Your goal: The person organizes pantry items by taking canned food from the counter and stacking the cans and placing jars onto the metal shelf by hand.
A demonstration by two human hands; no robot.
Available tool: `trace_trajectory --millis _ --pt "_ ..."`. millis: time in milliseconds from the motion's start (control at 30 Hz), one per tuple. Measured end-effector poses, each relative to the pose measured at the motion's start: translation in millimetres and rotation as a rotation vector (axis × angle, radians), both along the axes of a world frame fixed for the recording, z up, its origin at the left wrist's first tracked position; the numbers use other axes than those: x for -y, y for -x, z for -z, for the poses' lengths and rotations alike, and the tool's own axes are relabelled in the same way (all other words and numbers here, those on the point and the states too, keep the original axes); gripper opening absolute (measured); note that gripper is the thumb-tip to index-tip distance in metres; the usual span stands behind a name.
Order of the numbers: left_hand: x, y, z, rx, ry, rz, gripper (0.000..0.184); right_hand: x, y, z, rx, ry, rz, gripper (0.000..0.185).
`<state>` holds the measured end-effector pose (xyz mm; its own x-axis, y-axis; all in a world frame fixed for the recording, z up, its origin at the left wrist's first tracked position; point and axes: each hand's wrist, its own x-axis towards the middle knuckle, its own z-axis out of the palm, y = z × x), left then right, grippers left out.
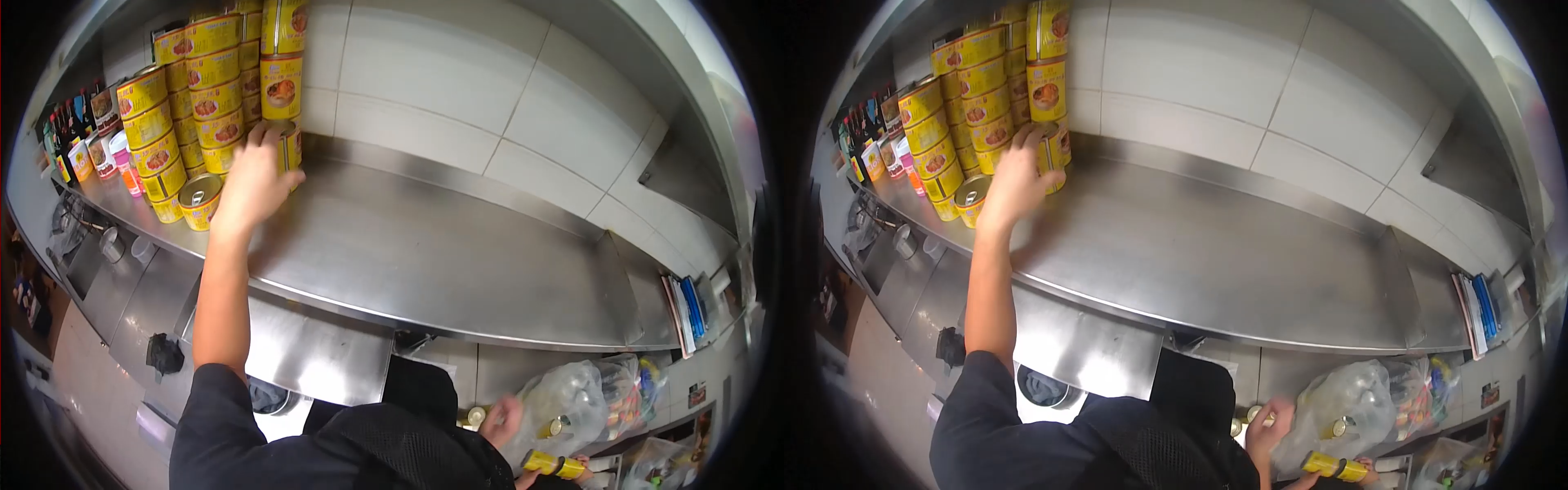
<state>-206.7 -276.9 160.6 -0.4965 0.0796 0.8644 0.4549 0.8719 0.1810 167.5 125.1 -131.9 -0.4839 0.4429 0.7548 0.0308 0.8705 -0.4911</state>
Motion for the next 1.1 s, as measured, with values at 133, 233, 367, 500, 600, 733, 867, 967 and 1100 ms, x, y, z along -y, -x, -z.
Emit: trace_trajectory --millis 133,233,367,500,600,733,867,967,1100 --pt "-3.4 -12.0 -11.1 0.2 -0.064 0.138 0.048 27.9 80.3 -151.5 -0.31 -0.213 -0.276 0.019" --pt "-9.5 -11.6 -14.5 0.237 -0.051 0.192 0.038 46.8 122.9 -225.7 -0.344 -0.337 -0.557 0.02" --pt "-21.0 -61.7 -28.6 0.259 -0.089 0.366 0.021 76.8 154.5 -265.7 -0.168 -0.108 -0.713 0.048" --pt "-47.0 -120.3 -24.6 0.311 -0.134 0.981 0.055 118.1 161.9 -280.1 0.095 0.146 -0.732 0.093" --pt "-6.2 -111.1 -42.9 0.026 -0.231 0.804 0.054 87.7 162.6 -266.8 0.03 0.036 -0.533 0.103" --pt "123.3 -31.7 -65.1 -0.486 -0.503 -0.007 0.065 44.9 150.0 -256.1 -0.151 0.479 -0.732 0.097" --pt "178.1 30.0 -55.2 -0.36 -0.408 -0.362 0.098 46.6 151.1 -253.2 -0.169 0.399 -0.697 0.092" --pt "161.0 19.0 -59.8 -0.15 -0.555 -0.306 0.1 49.1 152.0 -250.4 -0.167 0.34 -0.669 0.091" --pt "162.2 28.8 -57.8 -0.191 -0.586 -0.343 0.099 46.5 151.6 -246.3 -0.194 0.324 -0.661 0.09"
